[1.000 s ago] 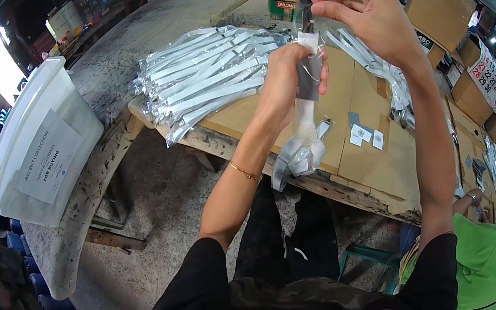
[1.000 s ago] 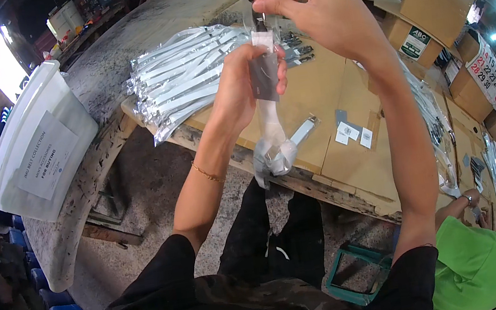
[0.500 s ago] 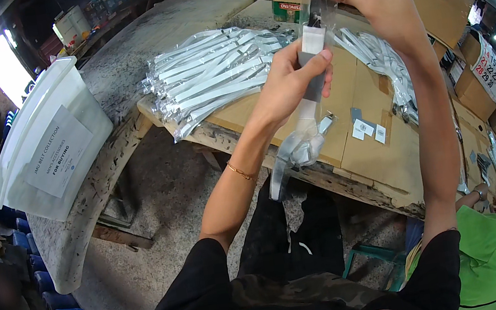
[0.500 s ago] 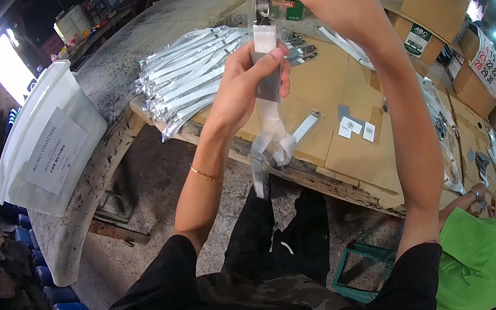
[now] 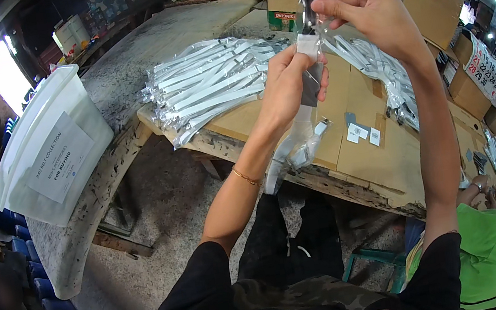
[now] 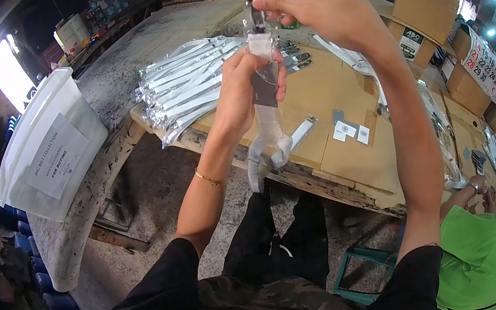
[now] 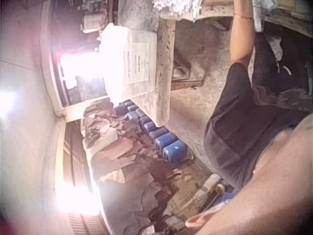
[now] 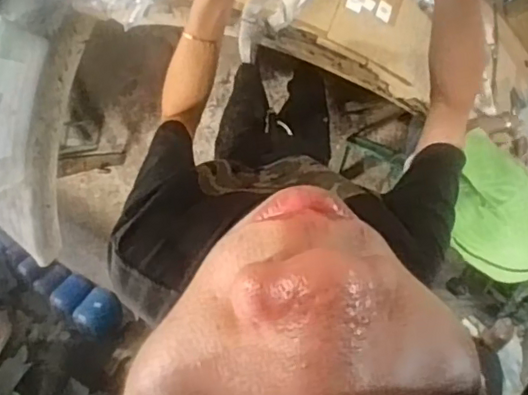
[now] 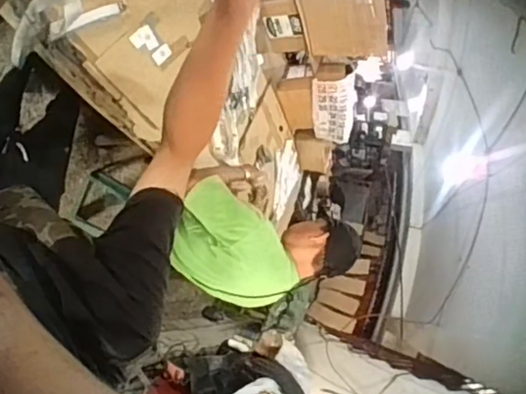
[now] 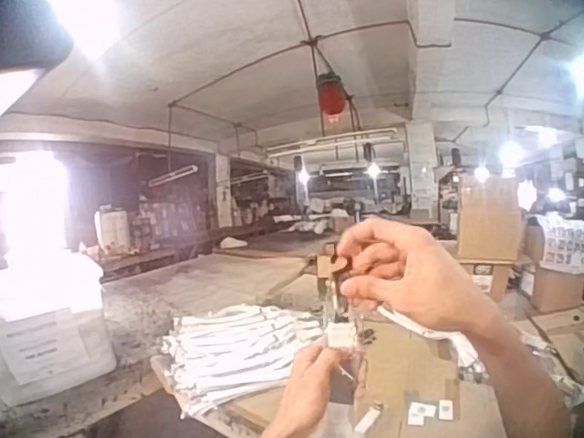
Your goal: Assembling and organizing white leather or fabric straps with hardware and tags.
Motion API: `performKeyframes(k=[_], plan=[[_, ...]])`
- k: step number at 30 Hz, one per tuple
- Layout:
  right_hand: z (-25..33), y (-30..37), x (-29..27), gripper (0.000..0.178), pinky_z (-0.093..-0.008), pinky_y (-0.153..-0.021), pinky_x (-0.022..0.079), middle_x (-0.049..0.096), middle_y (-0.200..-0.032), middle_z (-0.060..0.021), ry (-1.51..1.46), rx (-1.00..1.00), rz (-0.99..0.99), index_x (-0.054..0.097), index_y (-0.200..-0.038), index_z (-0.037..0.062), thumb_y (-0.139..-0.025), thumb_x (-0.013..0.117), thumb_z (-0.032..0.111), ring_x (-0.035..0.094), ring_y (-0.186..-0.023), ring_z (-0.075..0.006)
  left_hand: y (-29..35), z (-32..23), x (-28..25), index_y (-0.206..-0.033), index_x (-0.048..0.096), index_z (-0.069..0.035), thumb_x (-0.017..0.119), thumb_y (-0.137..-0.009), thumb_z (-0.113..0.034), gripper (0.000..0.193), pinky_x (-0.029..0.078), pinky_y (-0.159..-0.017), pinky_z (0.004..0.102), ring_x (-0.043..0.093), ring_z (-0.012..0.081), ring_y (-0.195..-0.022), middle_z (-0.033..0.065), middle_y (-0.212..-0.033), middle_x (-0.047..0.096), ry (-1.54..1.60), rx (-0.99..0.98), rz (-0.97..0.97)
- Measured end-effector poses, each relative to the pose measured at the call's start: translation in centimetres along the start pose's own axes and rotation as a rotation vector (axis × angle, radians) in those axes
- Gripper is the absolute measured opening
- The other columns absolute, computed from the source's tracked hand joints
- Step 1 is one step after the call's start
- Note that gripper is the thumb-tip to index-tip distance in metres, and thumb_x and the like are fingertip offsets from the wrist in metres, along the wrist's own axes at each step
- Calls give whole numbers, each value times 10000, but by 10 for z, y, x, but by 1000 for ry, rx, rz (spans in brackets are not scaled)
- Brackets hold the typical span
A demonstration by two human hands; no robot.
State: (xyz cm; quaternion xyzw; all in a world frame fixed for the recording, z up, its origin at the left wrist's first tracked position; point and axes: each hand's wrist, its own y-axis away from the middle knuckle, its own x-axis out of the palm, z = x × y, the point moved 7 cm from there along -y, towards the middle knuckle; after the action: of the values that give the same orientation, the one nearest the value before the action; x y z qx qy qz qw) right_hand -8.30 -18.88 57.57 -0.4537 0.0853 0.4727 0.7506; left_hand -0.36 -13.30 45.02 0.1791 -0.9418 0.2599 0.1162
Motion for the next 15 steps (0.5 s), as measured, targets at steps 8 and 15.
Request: performKeyframes(k=[8, 15], plan=[[-24, -10, 14, 218, -214, -638, 497, 665, -763, -16, 144, -7, -20, 681, -899, -15, -916, 629, 197, 606, -704, -58, 2, 2, -10, -923, 553, 19, 449, -865, -126, 187, 473, -592, 297, 575, 197, -582, 111, -694, 579, -18, 18, 28], [-25, -21, -5, 265, -206, -623, 493, 691, -824, -37, -108, -6, -298, 693, -945, 10, -923, 617, 263, 616, -672, -76, 25, 44, -9, -1013, 567, 3, 627, -877, -103, 182, 500, -755, 317, 652, 193, -796, 138, -873, 665, -43, -75, 326]])
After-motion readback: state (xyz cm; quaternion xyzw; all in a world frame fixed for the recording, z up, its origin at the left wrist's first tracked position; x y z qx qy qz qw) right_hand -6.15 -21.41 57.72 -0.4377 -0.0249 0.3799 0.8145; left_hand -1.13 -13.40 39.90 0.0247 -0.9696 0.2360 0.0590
